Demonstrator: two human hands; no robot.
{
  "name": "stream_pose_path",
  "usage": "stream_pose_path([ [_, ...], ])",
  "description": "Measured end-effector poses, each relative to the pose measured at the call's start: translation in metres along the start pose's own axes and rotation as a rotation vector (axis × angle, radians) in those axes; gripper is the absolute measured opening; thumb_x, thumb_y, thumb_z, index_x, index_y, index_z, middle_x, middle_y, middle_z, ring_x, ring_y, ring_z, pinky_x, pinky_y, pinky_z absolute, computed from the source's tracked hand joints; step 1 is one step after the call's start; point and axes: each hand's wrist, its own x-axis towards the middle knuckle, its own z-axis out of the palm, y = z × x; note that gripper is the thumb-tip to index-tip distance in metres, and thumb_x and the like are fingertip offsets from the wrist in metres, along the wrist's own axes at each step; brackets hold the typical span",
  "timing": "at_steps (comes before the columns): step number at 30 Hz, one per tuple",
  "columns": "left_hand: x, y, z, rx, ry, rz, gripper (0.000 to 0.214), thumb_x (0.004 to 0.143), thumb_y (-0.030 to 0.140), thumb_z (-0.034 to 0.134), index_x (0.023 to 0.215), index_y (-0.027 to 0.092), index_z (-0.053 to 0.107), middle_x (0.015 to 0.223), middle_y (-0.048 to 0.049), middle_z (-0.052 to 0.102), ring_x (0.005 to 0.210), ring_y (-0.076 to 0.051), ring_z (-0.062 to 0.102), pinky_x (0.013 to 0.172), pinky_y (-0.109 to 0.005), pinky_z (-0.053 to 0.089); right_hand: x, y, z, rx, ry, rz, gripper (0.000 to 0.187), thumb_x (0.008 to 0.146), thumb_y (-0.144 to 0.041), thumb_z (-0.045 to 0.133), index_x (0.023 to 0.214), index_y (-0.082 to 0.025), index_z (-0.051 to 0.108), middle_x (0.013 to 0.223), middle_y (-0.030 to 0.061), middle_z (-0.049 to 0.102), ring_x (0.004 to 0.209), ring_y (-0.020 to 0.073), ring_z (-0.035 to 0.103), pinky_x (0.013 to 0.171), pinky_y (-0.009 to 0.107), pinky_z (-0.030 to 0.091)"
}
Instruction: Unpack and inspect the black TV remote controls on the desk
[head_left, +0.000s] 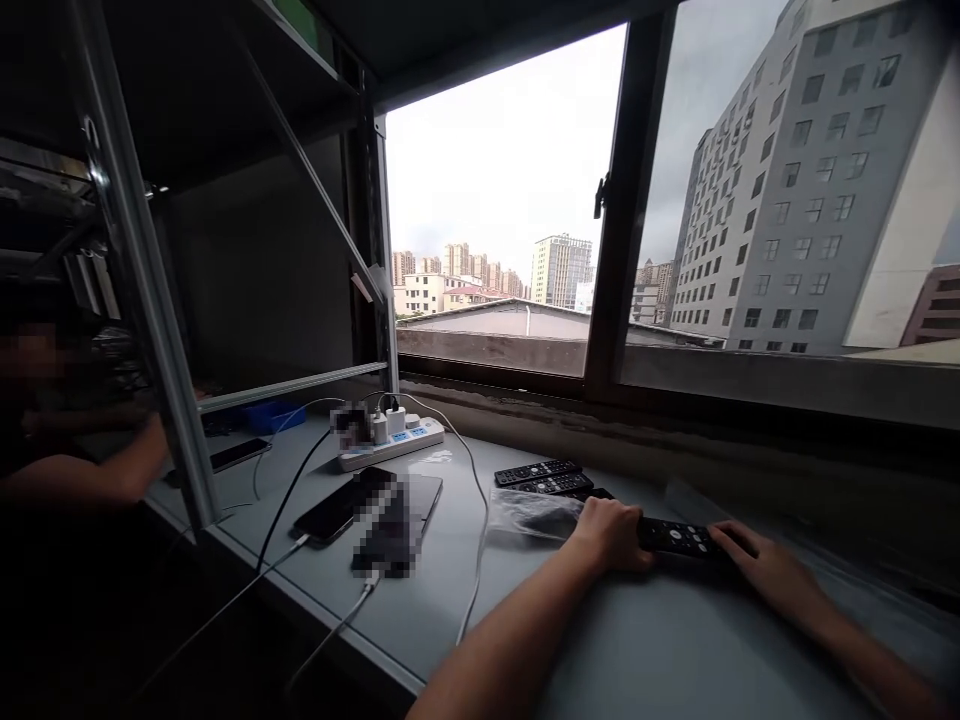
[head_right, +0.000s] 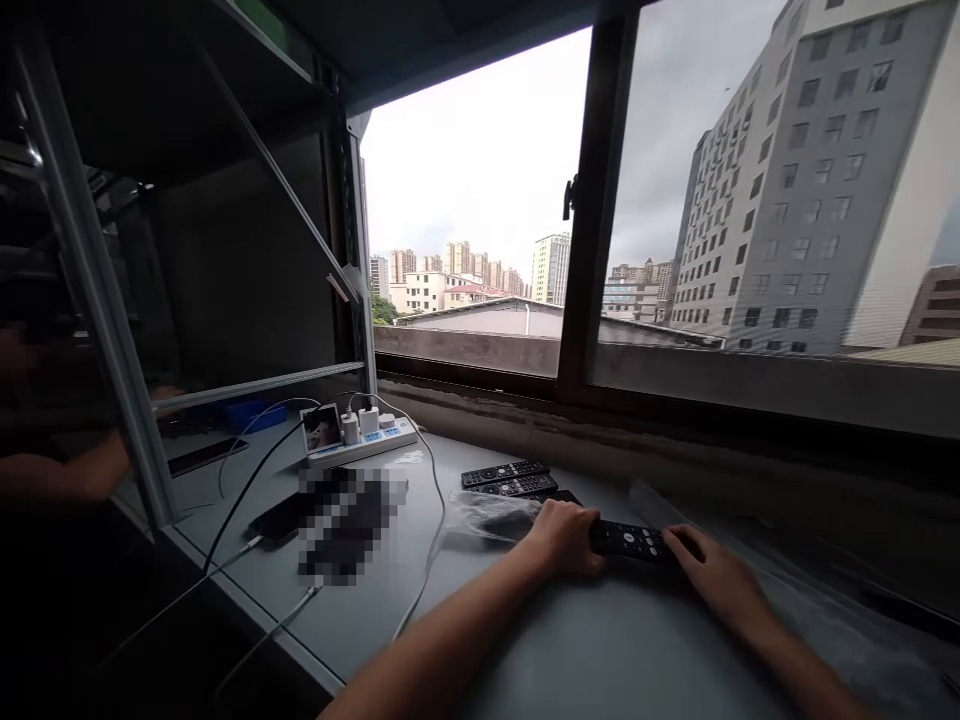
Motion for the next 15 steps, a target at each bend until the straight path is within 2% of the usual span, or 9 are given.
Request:
stream_pose_path([
  [7,-0.001,0.001,0.005,-0.052,-0.033,0.04,0.049,0.065,0.052,0.054,0.095,0.014,0.057,0.09,-0.0122,0.066,0.084,-0.027,0.063,0.073,-0.035,0.05,0.003,0.017,-0.002,0.024,-0.003,0.156,0.028,0.057,-0.06,0.053,0.07,-0.038,0.064,0.083,0.0096,0.065,0.077,0.0311,0.059,0.071,0.044,0.038],
  [11,-0.002,0.002,0.008,-0.078,-0.024,0.058,0.046,0.066,0.049,0.055,0.096,0.013,0.055,0.092,-0.0117,0.065,0.084,-0.025,0.062,0.071,-0.033,0.05,-0.002,0.012,-0.007,0.028,-0.019,0.148,0.034,0.053,-0.061,0.057,0.073,-0.035,0.066,0.091,0.0122,0.065,0.079,0.0311,0.058,0.074,0.045,0.037],
  [15,-0.004,0.003,0.009,-0.076,0.027,0.092,0.043,0.069,0.047,0.054,0.096,0.014,0.053,0.092,-0.0105,0.064,0.082,-0.023,0.061,0.07,-0.033,0.049,-0.008,0.001,-0.013,0.003,-0.052,0.149,0.047,0.047,-0.067,0.06,0.078,-0.033,0.067,0.088,0.0109,0.066,0.073,0.0297,0.059,0.066,0.043,0.042],
])
